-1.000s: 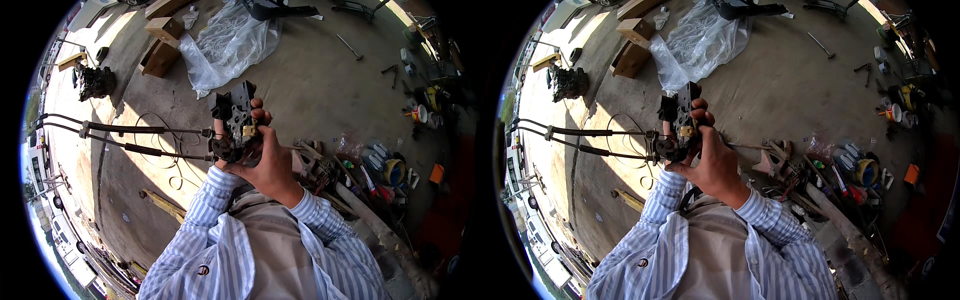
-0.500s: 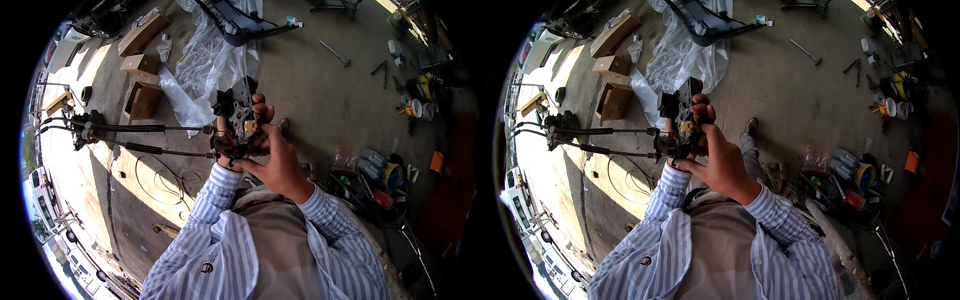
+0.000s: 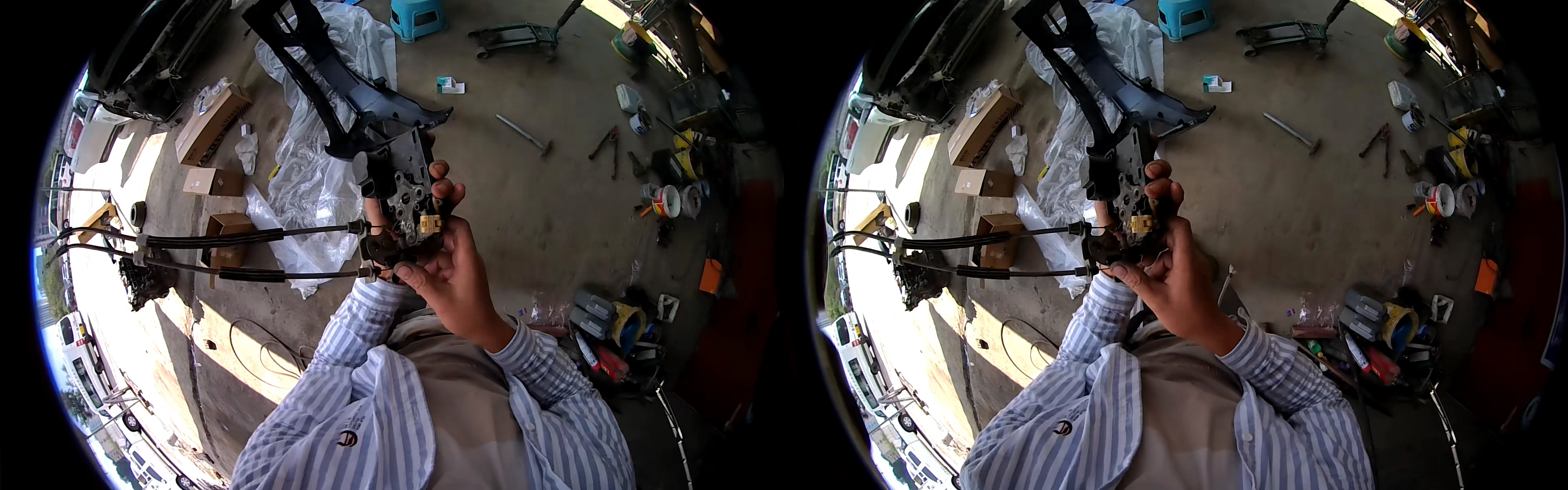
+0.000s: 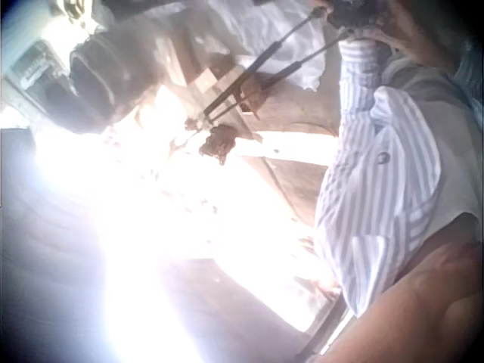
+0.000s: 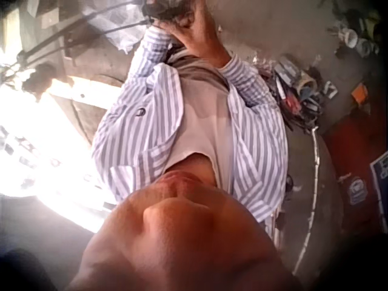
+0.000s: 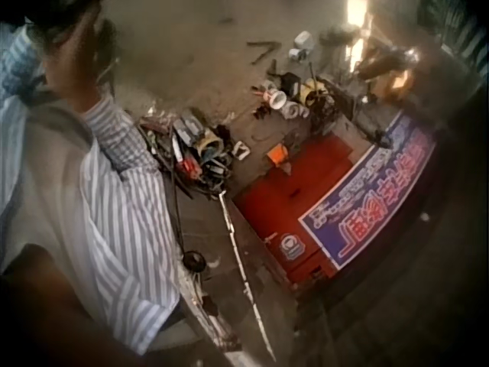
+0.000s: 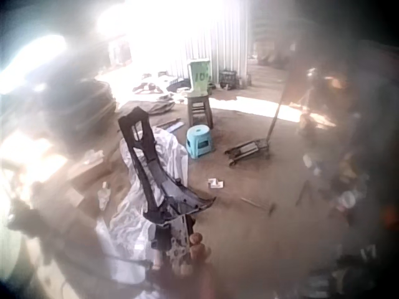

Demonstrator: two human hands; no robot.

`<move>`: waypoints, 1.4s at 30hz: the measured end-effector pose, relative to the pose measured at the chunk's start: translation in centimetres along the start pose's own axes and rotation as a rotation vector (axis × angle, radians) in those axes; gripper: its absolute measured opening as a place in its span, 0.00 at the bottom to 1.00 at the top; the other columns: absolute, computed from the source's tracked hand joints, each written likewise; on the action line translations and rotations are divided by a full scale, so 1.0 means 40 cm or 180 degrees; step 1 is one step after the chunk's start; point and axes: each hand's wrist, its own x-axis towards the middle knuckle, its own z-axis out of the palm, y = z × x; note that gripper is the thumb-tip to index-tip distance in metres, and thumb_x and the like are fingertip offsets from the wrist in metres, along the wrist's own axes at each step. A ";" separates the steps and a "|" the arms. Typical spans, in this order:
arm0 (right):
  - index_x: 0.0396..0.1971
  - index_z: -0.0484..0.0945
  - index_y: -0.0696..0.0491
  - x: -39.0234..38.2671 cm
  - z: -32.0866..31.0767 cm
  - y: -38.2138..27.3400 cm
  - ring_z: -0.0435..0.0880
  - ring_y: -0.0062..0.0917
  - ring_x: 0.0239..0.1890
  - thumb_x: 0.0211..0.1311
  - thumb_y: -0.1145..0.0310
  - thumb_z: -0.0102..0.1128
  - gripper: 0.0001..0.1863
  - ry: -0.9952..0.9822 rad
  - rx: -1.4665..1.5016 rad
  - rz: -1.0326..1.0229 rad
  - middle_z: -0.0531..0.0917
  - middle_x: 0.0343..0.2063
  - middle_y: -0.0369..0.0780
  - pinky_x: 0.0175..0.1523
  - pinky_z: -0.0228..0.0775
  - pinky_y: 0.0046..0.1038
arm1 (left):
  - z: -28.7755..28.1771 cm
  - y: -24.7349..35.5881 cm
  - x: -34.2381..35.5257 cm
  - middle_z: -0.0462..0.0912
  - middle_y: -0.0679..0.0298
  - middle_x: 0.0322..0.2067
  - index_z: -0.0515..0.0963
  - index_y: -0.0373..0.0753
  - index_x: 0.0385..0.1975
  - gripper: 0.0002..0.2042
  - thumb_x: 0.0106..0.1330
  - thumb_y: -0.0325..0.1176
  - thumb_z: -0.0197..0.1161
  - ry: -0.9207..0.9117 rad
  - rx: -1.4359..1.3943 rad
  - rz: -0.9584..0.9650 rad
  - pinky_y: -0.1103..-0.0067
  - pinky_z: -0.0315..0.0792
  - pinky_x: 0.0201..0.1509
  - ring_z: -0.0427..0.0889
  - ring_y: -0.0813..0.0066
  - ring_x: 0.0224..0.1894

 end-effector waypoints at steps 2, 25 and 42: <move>0.55 0.62 0.62 0.074 -0.038 -0.008 0.81 0.18 0.27 0.58 0.59 0.77 0.37 0.0012 -0.0576 0.0010 0.81 0.30 0.39 0.32 0.73 0.22 | -0.014 0.010 0.105 0.69 0.54 0.54 0.53 0.38 0.69 0.36 0.70 0.50 0.63 0.0122 0.0085 0.0094 0.63 0.71 0.71 0.71 0.57 0.61; 0.55 0.62 0.62 1.117 -0.596 -0.115 0.87 0.26 0.43 0.62 0.76 0.68 0.27 -0.0047 -0.0527 -0.0198 0.82 0.46 0.46 0.44 0.81 0.26 | -0.318 0.109 1.270 0.70 0.53 0.53 0.53 0.37 0.72 0.35 0.73 0.47 0.60 -0.0366 -0.0040 -0.0206 0.64 0.62 0.78 0.75 0.56 0.55; 0.59 0.64 0.64 1.906 -0.791 -0.204 0.81 0.16 0.34 0.55 0.63 0.79 0.39 -0.1346 -0.1400 0.0427 0.85 0.38 0.40 0.39 0.74 0.21 | -0.294 0.342 1.882 0.67 0.55 0.50 0.54 0.33 0.71 0.31 0.76 0.43 0.54 0.0098 -0.0471 0.0827 0.68 0.67 0.72 0.75 0.65 0.50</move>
